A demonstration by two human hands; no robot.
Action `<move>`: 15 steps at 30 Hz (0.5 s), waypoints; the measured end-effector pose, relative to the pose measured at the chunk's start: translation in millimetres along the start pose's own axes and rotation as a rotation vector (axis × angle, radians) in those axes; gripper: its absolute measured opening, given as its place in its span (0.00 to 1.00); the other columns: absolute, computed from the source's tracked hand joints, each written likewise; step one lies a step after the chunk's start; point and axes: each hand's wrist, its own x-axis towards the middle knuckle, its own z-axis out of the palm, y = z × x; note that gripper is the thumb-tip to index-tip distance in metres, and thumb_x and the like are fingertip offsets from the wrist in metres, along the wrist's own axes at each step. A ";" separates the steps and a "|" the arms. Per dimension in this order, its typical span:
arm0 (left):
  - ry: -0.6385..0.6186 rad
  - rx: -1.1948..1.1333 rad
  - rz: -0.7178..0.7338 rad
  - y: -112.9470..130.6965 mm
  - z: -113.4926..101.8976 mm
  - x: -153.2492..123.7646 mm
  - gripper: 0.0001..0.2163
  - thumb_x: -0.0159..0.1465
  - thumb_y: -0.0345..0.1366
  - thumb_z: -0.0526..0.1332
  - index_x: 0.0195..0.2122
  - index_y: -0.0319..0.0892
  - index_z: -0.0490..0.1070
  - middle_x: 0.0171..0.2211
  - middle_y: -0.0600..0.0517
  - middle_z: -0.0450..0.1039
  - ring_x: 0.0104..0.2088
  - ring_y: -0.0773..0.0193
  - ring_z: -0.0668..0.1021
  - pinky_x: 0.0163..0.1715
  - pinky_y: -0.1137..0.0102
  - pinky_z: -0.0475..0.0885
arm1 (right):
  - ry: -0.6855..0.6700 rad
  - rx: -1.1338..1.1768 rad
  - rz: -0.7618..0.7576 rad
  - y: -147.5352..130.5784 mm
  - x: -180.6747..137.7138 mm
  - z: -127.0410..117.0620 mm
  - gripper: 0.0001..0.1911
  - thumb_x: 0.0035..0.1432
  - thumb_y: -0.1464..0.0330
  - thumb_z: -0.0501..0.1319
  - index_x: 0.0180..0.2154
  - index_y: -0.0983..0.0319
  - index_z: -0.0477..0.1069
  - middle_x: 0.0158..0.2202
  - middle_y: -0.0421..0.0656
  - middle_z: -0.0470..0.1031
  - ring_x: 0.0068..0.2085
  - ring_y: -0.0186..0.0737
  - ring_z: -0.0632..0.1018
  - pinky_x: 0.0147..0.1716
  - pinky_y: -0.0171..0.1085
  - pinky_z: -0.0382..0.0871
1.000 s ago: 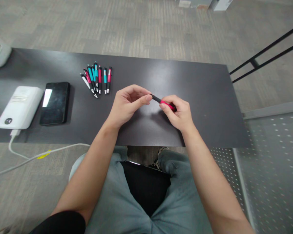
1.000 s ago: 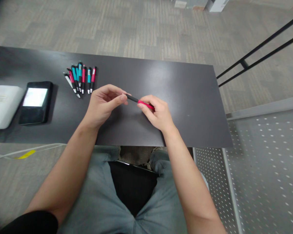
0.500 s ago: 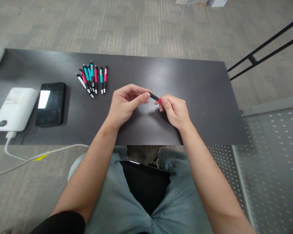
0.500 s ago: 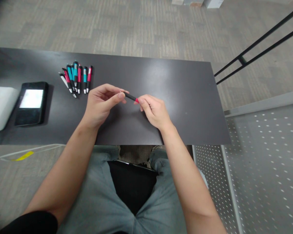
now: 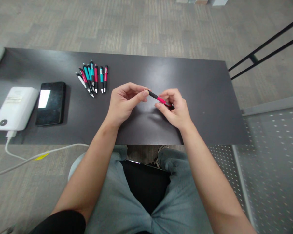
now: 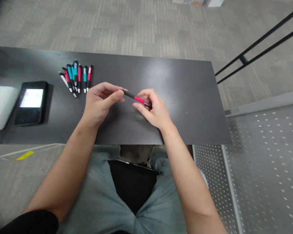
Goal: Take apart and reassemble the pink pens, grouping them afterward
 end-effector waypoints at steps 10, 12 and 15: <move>0.046 0.036 -0.036 -3.2 -1.6 -0.8 0.33 0.49 0.68 0.94 0.34 0.46 0.86 0.37 0.49 0.91 0.34 0.61 0.87 0.41 0.63 0.85 | -0.051 -0.022 -0.015 -2.1 0.6 -3.3 0.24 0.88 0.41 0.65 0.48 0.52 0.80 0.34 0.38 0.82 0.33 0.42 0.79 0.42 0.43 0.76; 0.052 0.048 -0.035 -4.1 -0.5 -1.6 0.33 0.50 0.69 0.94 0.34 0.46 0.86 0.37 0.49 0.91 0.34 0.61 0.87 0.42 0.63 0.85 | -0.062 -0.027 0.001 -3.4 0.7 -4.5 0.25 0.88 0.40 0.64 0.48 0.52 0.80 0.34 0.38 0.82 0.33 0.42 0.79 0.42 0.43 0.77; 0.039 0.041 -0.013 -4.7 2.2 -2.8 0.33 0.53 0.69 0.93 0.35 0.46 0.85 0.37 0.49 0.90 0.35 0.61 0.87 0.42 0.63 0.85 | -0.066 -0.031 0.015 -5.2 1.0 -5.2 0.27 0.87 0.38 0.63 0.48 0.52 0.80 0.33 0.39 0.82 0.33 0.43 0.79 0.42 0.43 0.77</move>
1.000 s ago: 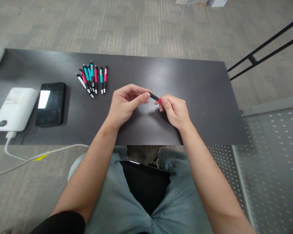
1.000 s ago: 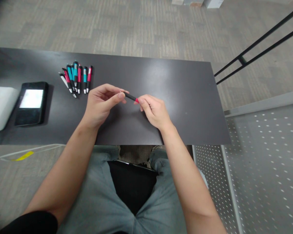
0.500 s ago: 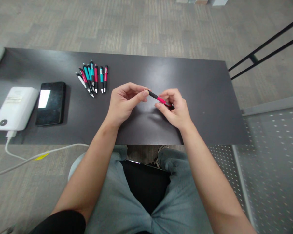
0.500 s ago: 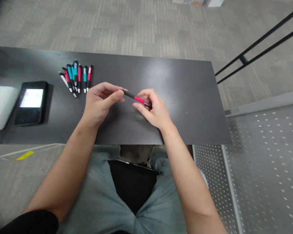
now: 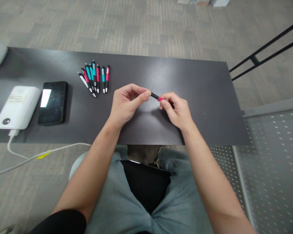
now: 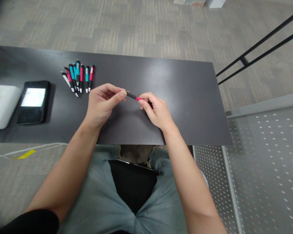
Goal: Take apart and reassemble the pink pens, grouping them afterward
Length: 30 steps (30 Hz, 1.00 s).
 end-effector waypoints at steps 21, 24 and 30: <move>-0.158 0.634 0.085 -10.4 -76.9 15.3 0.07 0.66 0.45 0.85 0.37 0.50 0.94 0.34 0.50 0.84 0.31 0.58 0.76 0.37 0.61 0.69 | 0.091 -0.040 0.002 3.2 0.6 2.6 0.25 0.85 0.39 0.66 0.49 0.53 0.81 0.33 0.38 0.79 0.32 0.43 0.76 0.39 0.44 0.74; -0.125 0.380 0.034 1.9 -62.9 12.2 0.17 0.66 0.56 0.88 0.44 0.50 0.95 0.39 0.48 0.92 0.37 0.55 0.84 0.40 0.61 0.76 | 0.077 -0.060 0.008 2.9 0.2 2.2 0.22 0.84 0.41 0.68 0.48 0.52 0.81 0.33 0.38 0.79 0.32 0.43 0.75 0.39 0.45 0.74; -0.075 0.099 0.037 10.3 -35.6 8.0 0.27 0.57 0.62 0.94 0.42 0.49 0.92 0.45 0.46 0.95 0.44 0.55 0.91 0.46 0.62 0.83 | 0.079 -0.072 -0.044 1.9 -1.1 1.5 0.18 0.82 0.45 0.72 0.49 0.52 0.85 0.38 0.41 0.83 0.32 0.42 0.73 0.38 0.44 0.75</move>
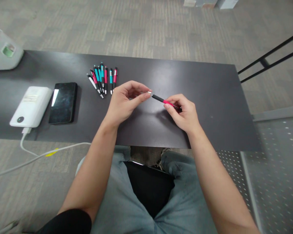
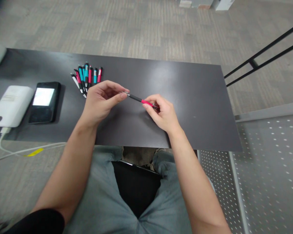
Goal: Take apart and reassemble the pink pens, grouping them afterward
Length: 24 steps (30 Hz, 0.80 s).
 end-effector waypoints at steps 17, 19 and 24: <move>-0.060 0.118 0.054 3.8 -2.2 0.2 0.23 0.60 0.55 0.93 0.44 0.47 0.91 0.44 0.47 0.94 0.43 0.55 0.91 0.46 0.62 0.84 | -0.038 -0.008 0.047 -1.7 1.9 0.1 0.27 0.82 0.37 0.68 0.48 0.52 0.88 0.35 0.43 0.83 0.34 0.46 0.78 0.41 0.46 0.77; -0.060 0.123 0.039 5.1 -1.6 0.3 0.24 0.59 0.55 0.94 0.43 0.47 0.90 0.44 0.46 0.93 0.42 0.55 0.90 0.45 0.61 0.84 | -0.018 0.011 0.053 -0.3 0.9 0.3 0.25 0.77 0.38 0.74 0.51 0.51 0.87 0.35 0.40 0.82 0.32 0.44 0.75 0.38 0.44 0.75; -0.080 0.096 0.039 7.4 0.6 0.7 0.25 0.59 0.57 0.93 0.41 0.47 0.88 0.43 0.47 0.93 0.40 0.56 0.89 0.44 0.62 0.85 | -0.056 0.036 0.081 -1.3 3.0 -1.8 0.28 0.82 0.37 0.68 0.44 0.53 0.87 0.33 0.42 0.84 0.33 0.44 0.78 0.39 0.45 0.76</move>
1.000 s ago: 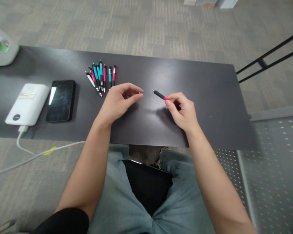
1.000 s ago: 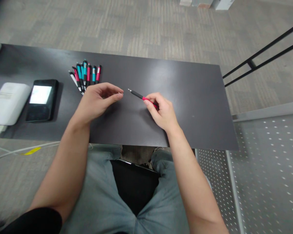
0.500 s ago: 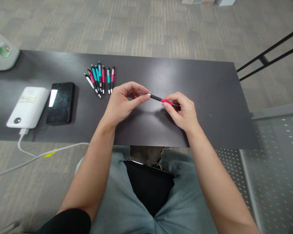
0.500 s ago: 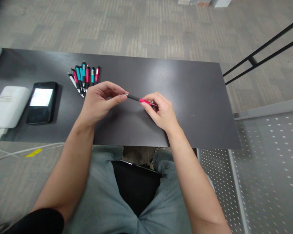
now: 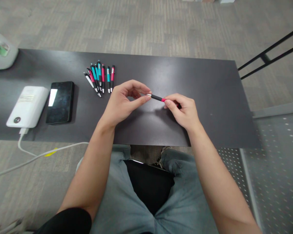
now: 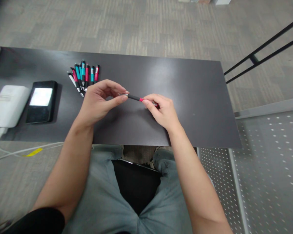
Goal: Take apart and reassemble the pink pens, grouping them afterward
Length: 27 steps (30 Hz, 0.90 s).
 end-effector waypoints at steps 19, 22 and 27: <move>-0.023 0.025 0.041 -2.1 -0.2 -1.1 0.21 0.61 0.55 0.93 0.42 0.47 0.92 0.43 0.48 0.94 0.38 0.59 0.88 0.43 0.64 0.84 | -0.050 0.022 0.016 -2.4 -0.8 0.6 0.31 0.82 0.34 0.67 0.43 0.54 0.83 0.31 0.39 0.81 0.31 0.41 0.76 0.37 0.42 0.72; -0.030 0.019 0.070 -2.2 -0.4 -1.3 0.20 0.63 0.53 0.92 0.42 0.47 0.92 0.43 0.48 0.95 0.39 0.59 0.89 0.43 0.65 0.83 | -0.077 0.017 0.023 -2.7 -1.3 -0.1 0.32 0.84 0.35 0.65 0.45 0.54 0.85 0.30 0.40 0.80 0.32 0.42 0.77 0.38 0.42 0.73; -0.027 0.025 0.050 -1.3 0.3 -1.3 0.23 0.63 0.58 0.91 0.42 0.46 0.91 0.44 0.47 0.95 0.39 0.59 0.89 0.43 0.64 0.84 | -0.030 0.023 -0.024 0.1 -2.1 -0.4 0.24 0.80 0.40 0.74 0.47 0.53 0.86 0.32 0.38 0.81 0.31 0.41 0.75 0.36 0.42 0.72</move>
